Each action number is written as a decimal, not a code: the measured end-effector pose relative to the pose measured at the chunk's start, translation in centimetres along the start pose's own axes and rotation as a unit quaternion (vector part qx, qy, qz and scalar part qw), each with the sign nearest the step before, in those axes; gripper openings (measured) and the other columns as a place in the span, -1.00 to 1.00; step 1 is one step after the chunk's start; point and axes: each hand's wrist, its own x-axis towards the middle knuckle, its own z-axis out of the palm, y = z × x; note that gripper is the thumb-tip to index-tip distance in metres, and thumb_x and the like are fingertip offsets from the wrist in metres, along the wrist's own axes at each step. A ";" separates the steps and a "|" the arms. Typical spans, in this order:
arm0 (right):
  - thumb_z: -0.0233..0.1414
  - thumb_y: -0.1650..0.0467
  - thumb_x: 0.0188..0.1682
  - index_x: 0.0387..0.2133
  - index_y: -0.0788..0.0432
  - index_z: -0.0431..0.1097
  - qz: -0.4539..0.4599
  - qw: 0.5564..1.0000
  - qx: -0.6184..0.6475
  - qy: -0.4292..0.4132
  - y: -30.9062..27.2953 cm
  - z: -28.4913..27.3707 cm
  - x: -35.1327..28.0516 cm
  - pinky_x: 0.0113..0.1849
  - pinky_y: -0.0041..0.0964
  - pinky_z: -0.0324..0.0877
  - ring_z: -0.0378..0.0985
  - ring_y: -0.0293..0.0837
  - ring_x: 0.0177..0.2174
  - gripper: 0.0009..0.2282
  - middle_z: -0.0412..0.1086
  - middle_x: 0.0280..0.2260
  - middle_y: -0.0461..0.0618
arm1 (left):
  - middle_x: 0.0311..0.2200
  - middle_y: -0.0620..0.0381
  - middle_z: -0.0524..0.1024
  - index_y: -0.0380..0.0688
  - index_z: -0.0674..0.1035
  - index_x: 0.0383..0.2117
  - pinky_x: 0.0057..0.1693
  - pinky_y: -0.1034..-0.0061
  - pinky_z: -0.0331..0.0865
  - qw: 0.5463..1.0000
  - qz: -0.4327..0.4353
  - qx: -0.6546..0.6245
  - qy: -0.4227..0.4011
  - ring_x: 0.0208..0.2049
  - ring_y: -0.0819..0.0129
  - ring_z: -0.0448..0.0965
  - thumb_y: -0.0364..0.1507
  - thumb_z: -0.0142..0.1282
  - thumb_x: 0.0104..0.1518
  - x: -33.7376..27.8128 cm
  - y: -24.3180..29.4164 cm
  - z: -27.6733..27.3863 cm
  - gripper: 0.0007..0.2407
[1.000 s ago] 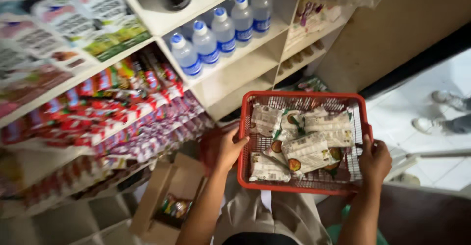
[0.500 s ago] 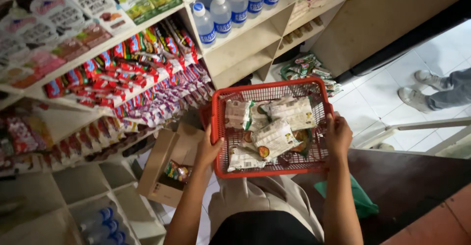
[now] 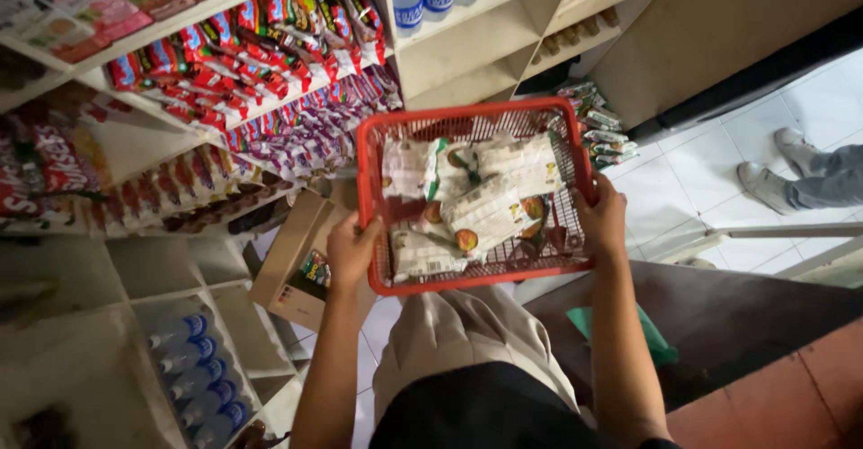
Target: The person loads instant noodle packets into a basket, carries the basket over to a shelf, and places the packets onto the shelf by hand.
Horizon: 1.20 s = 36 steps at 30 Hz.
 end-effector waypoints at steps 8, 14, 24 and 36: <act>0.13 0.45 0.10 0.09 0.29 0.39 0.034 0.992 0.113 0.044 -2.1 0.2 -1.8 -0.40 -0.36 0.38 0.48 -0.31 -0.45 -0.70 0.49 -0.40 -0.02 | -0.57 0.14 0.63 -0.18 0.68 -0.21 -0.44 0.50 0.37 0.991 0.064 -0.109 -0.036 -0.61 0.51 0.55 -0.37 0.22 0.16 2.6 3.3 -3.2 -0.82; 0.13 0.44 0.12 0.06 0.31 0.41 0.018 0.990 0.109 0.087 -4.5 0.0 -4.6 -0.37 -0.38 0.42 0.52 -0.34 -0.42 -0.72 0.52 -0.37 -0.03 | -0.62 0.10 0.58 -0.21 0.68 -0.27 -0.43 0.51 0.35 0.990 0.128 -0.051 -0.009 -0.63 0.48 0.55 -0.35 0.23 0.17 1.2 2.9 -5.1 -0.82; 0.13 0.43 0.11 0.02 0.36 0.42 0.061 0.988 0.129 0.065 -5.0 1.3 -7.0 -0.38 -0.41 0.39 0.47 -0.34 -0.43 -0.72 0.49 -0.38 -0.03 | -0.58 0.17 0.64 -0.15 0.71 -0.18 -0.35 0.54 0.38 0.994 0.043 -0.093 0.024 -0.54 0.58 0.57 -0.33 0.26 0.14 -1.8 3.5 -7.4 -0.79; 0.15 0.43 0.08 -0.01 0.34 0.46 0.066 0.988 0.114 0.076 -5.8 1.3 -7.6 -0.40 -0.39 0.36 0.45 -0.34 -0.47 -0.74 0.50 -0.43 -0.01 | -0.58 0.23 0.61 -0.25 0.71 -0.22 -0.39 0.61 0.31 0.989 0.039 -0.144 0.009 -0.56 0.64 0.49 -0.37 0.27 0.15 -2.7 -0.1 -6.9 -0.80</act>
